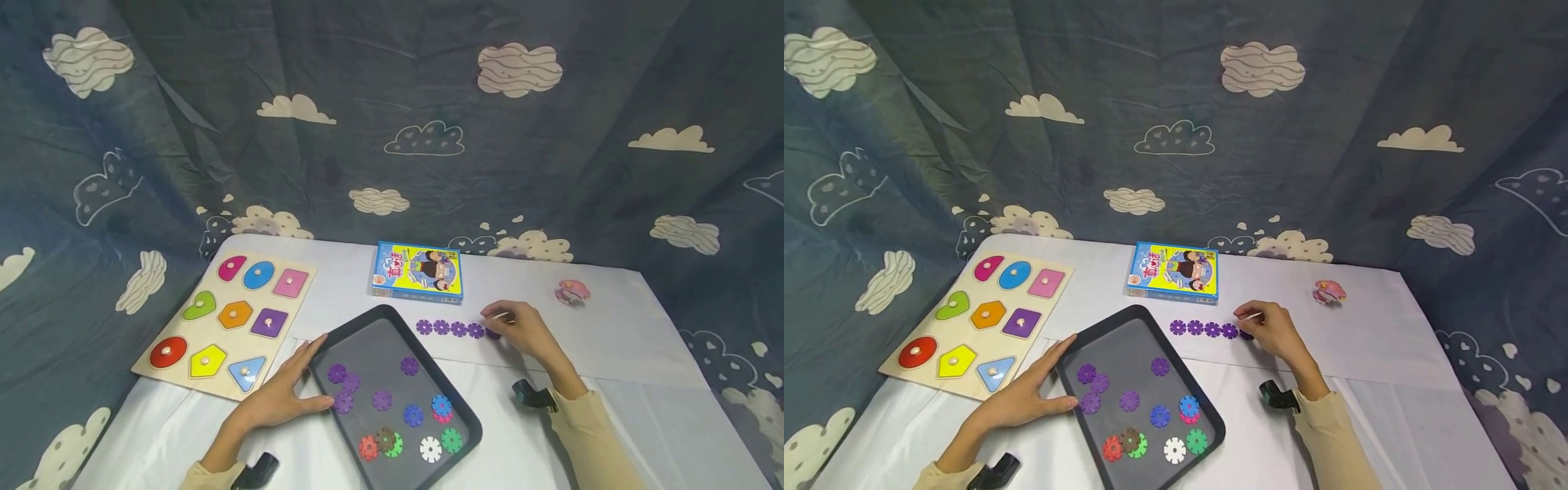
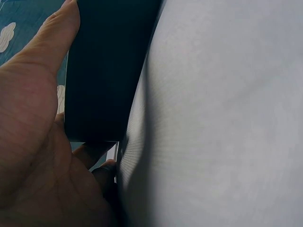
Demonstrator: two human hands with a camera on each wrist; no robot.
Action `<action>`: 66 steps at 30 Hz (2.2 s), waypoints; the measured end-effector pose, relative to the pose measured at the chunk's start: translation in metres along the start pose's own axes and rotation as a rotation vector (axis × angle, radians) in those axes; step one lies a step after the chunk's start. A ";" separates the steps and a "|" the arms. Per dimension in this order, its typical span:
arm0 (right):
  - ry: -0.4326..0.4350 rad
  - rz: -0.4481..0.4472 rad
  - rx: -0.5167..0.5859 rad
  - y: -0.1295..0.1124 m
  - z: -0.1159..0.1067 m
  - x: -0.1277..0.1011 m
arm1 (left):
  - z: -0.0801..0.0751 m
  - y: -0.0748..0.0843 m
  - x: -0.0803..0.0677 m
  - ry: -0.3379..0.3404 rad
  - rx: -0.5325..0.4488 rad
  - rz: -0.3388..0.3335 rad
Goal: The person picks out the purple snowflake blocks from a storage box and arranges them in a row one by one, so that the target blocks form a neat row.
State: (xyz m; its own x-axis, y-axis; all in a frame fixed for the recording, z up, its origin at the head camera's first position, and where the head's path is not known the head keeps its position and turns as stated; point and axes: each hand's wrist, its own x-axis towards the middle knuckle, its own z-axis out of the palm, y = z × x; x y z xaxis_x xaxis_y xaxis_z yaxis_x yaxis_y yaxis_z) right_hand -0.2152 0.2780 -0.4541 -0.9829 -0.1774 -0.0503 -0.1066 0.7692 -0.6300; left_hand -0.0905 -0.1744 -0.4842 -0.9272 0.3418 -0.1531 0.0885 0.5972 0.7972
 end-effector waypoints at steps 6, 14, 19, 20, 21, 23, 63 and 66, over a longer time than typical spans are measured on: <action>-0.042 -0.086 -0.002 -0.017 -0.002 0.003 | -0.001 0.001 -0.001 0.003 -0.005 0.012; -0.136 -0.267 0.034 -0.045 -0.001 0.009 | -0.002 0.001 -0.002 -0.004 -0.007 0.000; -0.245 -0.347 0.061 -0.064 0.004 0.014 | -0.002 0.002 -0.002 -0.009 -0.015 -0.006; -0.271 -0.364 0.067 -0.068 0.005 0.015 | -0.002 0.001 -0.002 -0.009 -0.013 -0.002; -0.297 -0.383 0.075 -0.072 0.007 0.016 | -0.002 0.001 -0.003 -0.008 -0.015 0.001; -0.348 -0.421 0.102 -0.078 0.011 0.019 | -0.002 0.001 -0.003 -0.006 -0.011 0.006; -0.824 -0.725 -0.297 -0.122 0.070 0.034 | 0.000 -0.003 0.002 -0.006 -0.005 -0.010; -0.827 -0.724 -0.301 -0.123 0.071 0.035 | -0.001 -0.002 0.002 -0.007 -0.003 -0.009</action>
State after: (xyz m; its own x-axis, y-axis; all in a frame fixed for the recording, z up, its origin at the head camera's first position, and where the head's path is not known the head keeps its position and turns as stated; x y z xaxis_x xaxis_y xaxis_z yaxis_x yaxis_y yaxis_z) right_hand -0.2257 0.1335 -0.4337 -0.2870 -0.9042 -0.3163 -0.7501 0.4175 -0.5130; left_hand -0.0923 -0.1757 -0.4861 -0.9255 0.3415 -0.1640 0.0793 0.5980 0.7976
